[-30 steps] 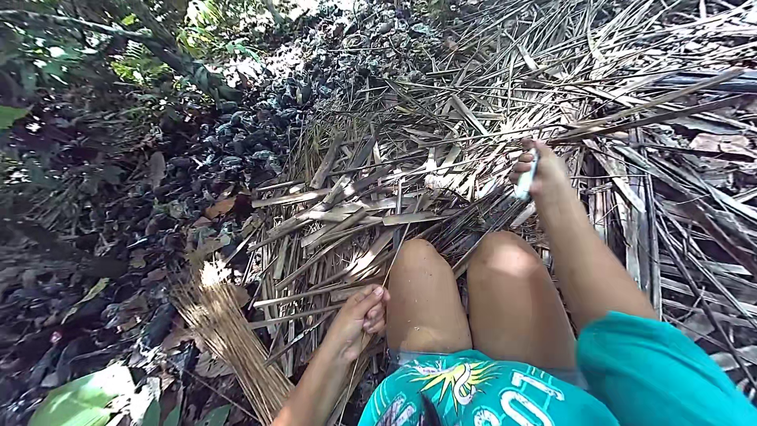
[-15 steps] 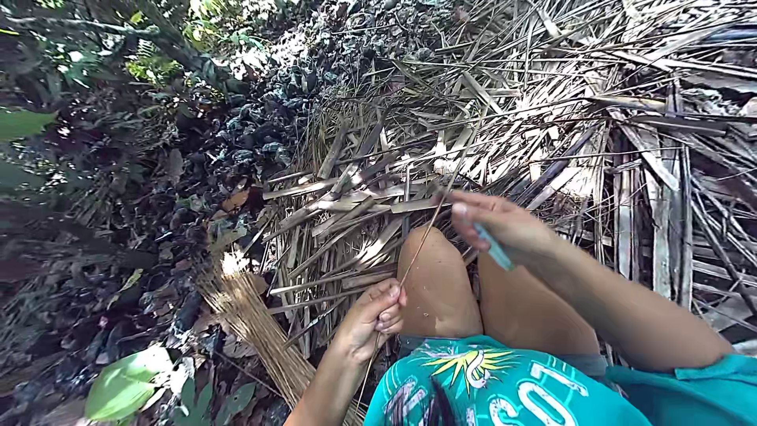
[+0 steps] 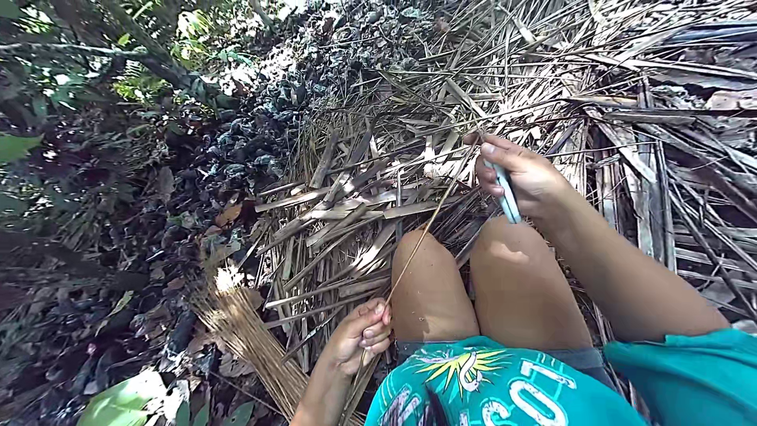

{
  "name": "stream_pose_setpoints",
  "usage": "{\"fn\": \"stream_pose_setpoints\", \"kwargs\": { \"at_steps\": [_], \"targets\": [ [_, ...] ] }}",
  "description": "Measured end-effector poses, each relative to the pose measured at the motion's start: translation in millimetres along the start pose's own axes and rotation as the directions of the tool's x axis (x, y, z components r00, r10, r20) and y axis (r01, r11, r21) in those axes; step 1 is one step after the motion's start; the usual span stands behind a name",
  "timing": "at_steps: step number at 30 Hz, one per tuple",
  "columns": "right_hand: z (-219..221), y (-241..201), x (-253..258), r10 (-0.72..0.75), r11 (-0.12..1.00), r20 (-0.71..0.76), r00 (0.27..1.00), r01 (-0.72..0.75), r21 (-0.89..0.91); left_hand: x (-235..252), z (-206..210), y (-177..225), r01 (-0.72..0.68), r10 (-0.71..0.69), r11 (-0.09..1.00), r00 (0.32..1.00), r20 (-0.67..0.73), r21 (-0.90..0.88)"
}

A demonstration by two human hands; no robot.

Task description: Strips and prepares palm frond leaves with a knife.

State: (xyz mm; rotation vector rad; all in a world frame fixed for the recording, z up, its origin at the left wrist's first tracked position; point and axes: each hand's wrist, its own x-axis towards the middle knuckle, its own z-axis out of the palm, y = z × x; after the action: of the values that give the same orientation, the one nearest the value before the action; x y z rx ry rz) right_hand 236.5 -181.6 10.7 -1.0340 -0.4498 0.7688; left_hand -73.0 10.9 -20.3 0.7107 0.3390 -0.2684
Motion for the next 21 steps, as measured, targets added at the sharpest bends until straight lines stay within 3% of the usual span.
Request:
{"fn": "stream_pose_setpoints", "kwargs": {
  "at_steps": [1, 3, 5, 6, 7, 9, 11, 13, 14, 16, 17, 19, 20, 21],
  "targets": [
    [2, 0, -2, -0.009, 1.0, -0.011, 1.0, 0.009, 0.006, -1, -1, -1, -0.001, 0.0, 1.0, 1.0, -0.012, -0.008],
    [16, 11, -19, 0.096, 0.994, 0.102, 0.99, -0.091, -0.053, -1, -1, -1, -0.008, 0.006, 0.999, 0.999, -0.05, -0.034],
    [36, 29, -39, 0.31, 0.95, 0.318, 0.896, -0.275, -0.15, 3, 0, -1, -0.012, 0.01, 0.999, 0.999, -0.046, -0.05],
    [42, 34, -42, 0.385, 0.923, 0.413, 0.825, -0.328, -0.203, 4, -1, 0, -0.01, 0.009, 0.999, 0.999, -0.033, -0.048],
    [40, 32, -39, 0.396, 0.917, 0.437, 0.807, -0.323, -0.234, 4, -3, 1, -0.008, 0.007, 0.999, 1.0, -0.021, -0.037],
    [13, 17, -19, 0.255, 0.957, 0.301, 0.919, -0.197, -0.211, 0, -8, 1, -0.012, 0.012, 1.0, 1.0, -0.019, -0.007],
    [-24, -3, 5, 0.055, 0.988, -0.008, 0.998, -0.056, -0.142, -5, -8, -1, -0.031, 0.034, 0.998, 0.997, -0.066, 0.048],
    [-38, -14, 12, -0.075, 0.994, -0.216, 0.973, 0.055, -0.098, -5, 1, -4, -0.076, 0.107, 0.982, 0.978, -0.18, 0.172],
    [-29, -13, 4, -0.08, 0.991, -0.219, 0.972, 0.054, -0.123, -2, 6, -5, -0.101, 0.165, 0.962, 0.955, -0.248, 0.252],
    [13, 9, -28, 0.049, 0.977, -0.054, 0.997, -0.059, -0.204, 8, 20, -8, -0.131, 0.299, 0.891, 0.889, -0.346, 0.435],
    [36, 27, -46, 0.177, 0.958, 0.095, 0.98, -0.149, -0.244, 13, 26, -9, -0.138, 0.367, 0.84, 0.857, -0.362, 0.525],
    [73, 57, -68, 0.406, 0.902, 0.355, 0.842, -0.307, -0.304, 21, 34, -14, -0.157, 0.512, 0.688, 0.796, -0.322, 0.708],
    [81, 66, -72, 0.439, 0.894, 0.414, 0.797, -0.34, -0.293, 22, 34, -17, -0.172, 0.582, 0.591, 0.768, -0.269, 0.788],
    [82, 67, -70, 0.439, 0.894, 0.413, 0.798, -0.344, -0.286, 21, 33, -20, -0.176, 0.638, 0.487, 0.741, -0.21, 0.856]
  ]
}}
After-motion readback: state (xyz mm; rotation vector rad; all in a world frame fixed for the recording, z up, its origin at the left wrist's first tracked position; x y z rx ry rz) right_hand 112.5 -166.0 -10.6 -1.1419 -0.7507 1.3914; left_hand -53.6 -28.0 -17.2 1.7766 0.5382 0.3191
